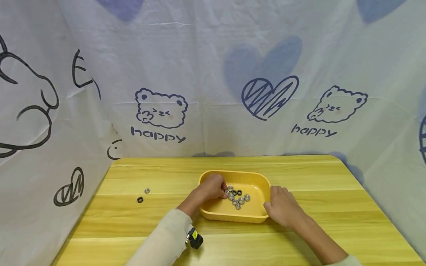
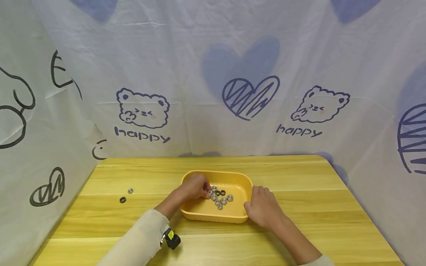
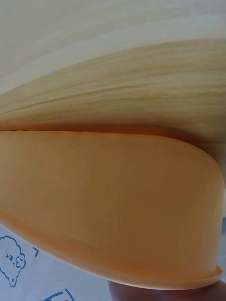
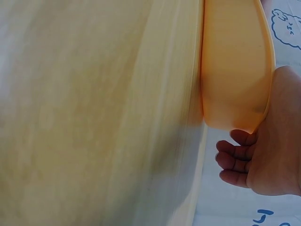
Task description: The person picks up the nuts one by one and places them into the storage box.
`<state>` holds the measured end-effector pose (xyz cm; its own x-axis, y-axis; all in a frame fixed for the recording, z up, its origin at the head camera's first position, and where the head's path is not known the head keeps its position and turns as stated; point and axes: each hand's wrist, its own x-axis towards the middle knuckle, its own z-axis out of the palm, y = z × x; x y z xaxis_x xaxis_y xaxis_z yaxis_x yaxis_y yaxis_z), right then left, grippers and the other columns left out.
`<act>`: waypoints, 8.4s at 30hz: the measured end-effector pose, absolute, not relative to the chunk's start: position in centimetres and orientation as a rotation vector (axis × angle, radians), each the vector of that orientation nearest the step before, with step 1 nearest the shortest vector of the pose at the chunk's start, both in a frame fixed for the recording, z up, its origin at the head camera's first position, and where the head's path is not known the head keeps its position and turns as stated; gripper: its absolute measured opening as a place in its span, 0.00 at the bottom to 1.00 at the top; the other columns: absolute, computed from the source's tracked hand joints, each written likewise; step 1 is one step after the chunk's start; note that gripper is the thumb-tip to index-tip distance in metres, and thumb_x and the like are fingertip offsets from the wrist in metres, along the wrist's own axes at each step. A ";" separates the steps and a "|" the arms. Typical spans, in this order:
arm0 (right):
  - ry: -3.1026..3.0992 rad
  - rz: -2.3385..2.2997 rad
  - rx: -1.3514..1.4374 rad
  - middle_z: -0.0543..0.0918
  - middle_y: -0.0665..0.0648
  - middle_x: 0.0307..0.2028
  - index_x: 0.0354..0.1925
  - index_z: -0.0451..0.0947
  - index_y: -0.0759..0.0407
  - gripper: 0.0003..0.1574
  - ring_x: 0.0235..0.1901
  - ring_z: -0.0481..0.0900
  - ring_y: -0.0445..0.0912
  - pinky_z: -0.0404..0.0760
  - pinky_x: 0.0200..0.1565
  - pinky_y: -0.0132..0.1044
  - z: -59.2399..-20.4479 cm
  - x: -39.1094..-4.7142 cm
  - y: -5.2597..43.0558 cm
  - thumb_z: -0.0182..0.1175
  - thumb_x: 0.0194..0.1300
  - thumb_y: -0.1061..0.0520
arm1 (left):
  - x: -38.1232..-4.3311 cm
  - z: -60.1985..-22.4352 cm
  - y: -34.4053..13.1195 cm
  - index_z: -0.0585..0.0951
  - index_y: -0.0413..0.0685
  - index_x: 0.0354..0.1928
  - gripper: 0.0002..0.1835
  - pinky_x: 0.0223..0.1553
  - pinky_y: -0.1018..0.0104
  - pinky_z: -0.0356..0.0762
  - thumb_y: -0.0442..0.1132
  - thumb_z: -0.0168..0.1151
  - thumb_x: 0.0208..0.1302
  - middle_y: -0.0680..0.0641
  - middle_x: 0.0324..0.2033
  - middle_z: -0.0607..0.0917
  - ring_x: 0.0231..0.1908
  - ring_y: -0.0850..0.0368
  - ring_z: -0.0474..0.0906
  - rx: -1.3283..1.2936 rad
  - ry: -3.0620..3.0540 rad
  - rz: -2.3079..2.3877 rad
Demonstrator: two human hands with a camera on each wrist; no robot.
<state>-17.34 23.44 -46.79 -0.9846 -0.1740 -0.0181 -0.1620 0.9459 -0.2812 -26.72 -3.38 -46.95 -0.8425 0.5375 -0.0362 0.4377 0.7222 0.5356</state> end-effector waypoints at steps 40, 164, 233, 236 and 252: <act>3.054 -0.404 -0.268 0.76 0.64 0.44 0.54 0.69 0.72 0.23 0.43 0.71 0.56 0.71 0.48 0.53 -46.9 -17.3 23.3 0.50 0.72 0.53 | -24.6 -45.1 -3.8 0.89 0.37 0.45 0.10 0.31 0.70 0.76 0.33 0.73 0.62 0.44 0.37 0.91 0.28 0.60 0.77 0.732 2.812 0.679; 3.067 -0.450 -0.292 0.75 0.64 0.43 0.52 0.69 0.72 0.22 0.42 0.70 0.54 0.71 0.46 0.50 -47.9 -18.4 23.4 0.50 0.72 0.54 | -22.1 -49.3 -30.8 0.82 0.34 0.53 0.24 0.43 0.58 0.77 0.44 0.76 0.62 0.39 0.45 0.86 0.41 0.51 0.78 0.224 2.949 0.971; 3.098 -0.404 -0.330 0.76 0.64 0.43 0.52 0.69 0.71 0.22 0.44 0.72 0.56 0.73 0.48 0.54 -48.1 -18.1 23.5 0.51 0.72 0.52 | -22.2 -49.9 -30.8 0.86 0.39 0.53 0.21 0.43 0.68 0.81 0.45 0.74 0.65 0.40 0.48 0.90 0.46 0.52 0.85 0.028 2.935 1.202; 3.101 -0.405 -0.329 0.76 0.64 0.43 0.51 0.69 0.71 0.22 0.43 0.72 0.56 0.72 0.49 0.54 -48.0 -18.1 23.4 0.51 0.72 0.53 | -22.4 -49.7 -30.4 0.86 0.40 0.54 0.20 0.40 0.73 0.80 0.44 0.74 0.65 0.39 0.48 0.90 0.45 0.54 0.85 0.053 2.929 1.264; 3.087 -0.430 -0.299 0.76 0.63 0.43 0.50 0.69 0.70 0.21 0.42 0.71 0.54 0.72 0.48 0.53 -48.1 -17.9 23.3 0.51 0.72 0.53 | -23.3 -48.7 -27.7 0.87 0.40 0.53 0.21 0.35 0.71 0.79 0.44 0.76 0.63 0.41 0.44 0.90 0.38 0.58 0.80 0.059 2.863 1.471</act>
